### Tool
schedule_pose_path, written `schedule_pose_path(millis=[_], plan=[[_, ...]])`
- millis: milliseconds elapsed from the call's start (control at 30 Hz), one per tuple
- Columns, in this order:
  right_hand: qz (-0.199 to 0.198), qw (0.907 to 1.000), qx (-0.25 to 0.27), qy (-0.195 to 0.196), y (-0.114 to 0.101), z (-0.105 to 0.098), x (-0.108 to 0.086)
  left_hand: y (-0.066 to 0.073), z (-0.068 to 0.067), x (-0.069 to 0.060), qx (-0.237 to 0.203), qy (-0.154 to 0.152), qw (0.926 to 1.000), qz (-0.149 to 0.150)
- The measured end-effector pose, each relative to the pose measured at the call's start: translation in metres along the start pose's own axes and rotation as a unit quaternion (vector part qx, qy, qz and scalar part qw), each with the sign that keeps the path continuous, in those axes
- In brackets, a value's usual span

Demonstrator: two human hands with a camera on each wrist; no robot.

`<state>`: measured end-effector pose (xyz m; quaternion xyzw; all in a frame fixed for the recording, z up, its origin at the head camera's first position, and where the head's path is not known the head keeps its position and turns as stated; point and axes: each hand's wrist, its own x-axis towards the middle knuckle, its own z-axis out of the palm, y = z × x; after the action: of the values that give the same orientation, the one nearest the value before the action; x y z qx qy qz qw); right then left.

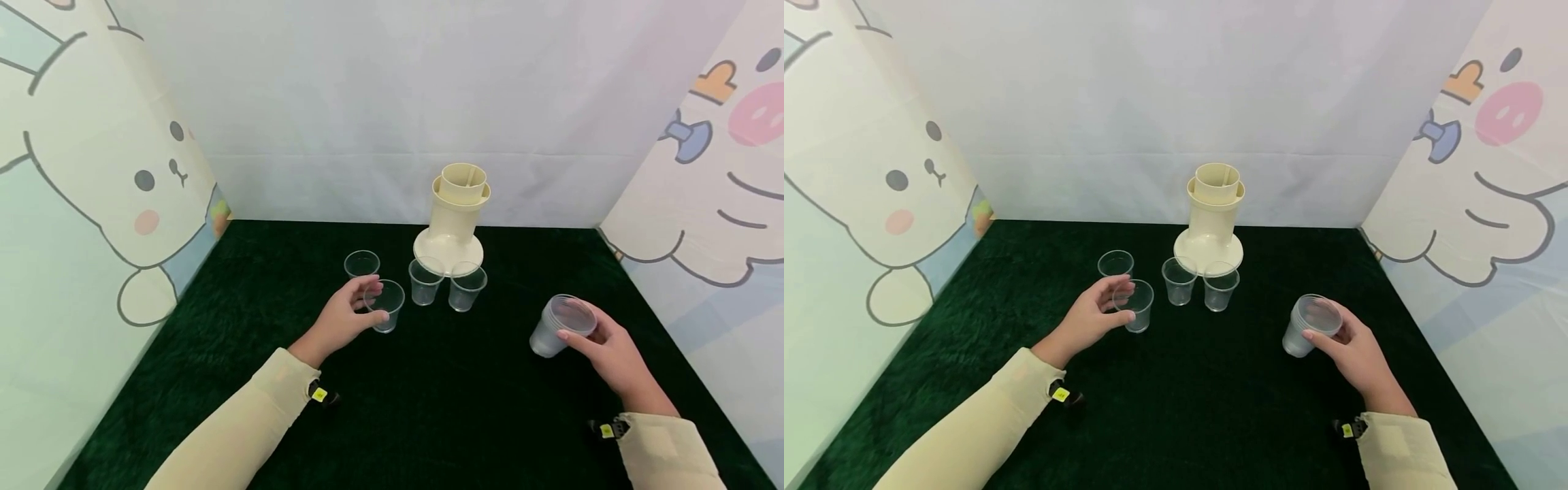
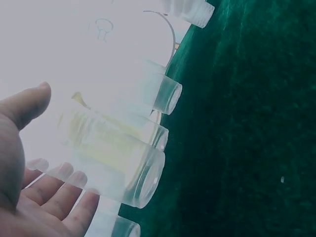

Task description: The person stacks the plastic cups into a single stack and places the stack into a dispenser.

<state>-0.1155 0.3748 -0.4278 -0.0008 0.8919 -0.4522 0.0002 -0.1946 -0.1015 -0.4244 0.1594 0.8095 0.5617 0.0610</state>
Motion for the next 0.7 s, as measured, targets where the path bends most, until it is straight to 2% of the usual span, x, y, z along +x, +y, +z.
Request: schedule_pose_path(millis=[367,700], plan=[[0.006,1.0,-0.004,0.003,0.001,-0.002,-0.002,0.035,-0.001,0.01,0.008,-0.052,0.9981,0.034],[-0.004,1.0,0.002,0.005,0.002,0.001,0.0,0.08,0.011,0.027,0.009,-0.113,0.9914,0.066]])
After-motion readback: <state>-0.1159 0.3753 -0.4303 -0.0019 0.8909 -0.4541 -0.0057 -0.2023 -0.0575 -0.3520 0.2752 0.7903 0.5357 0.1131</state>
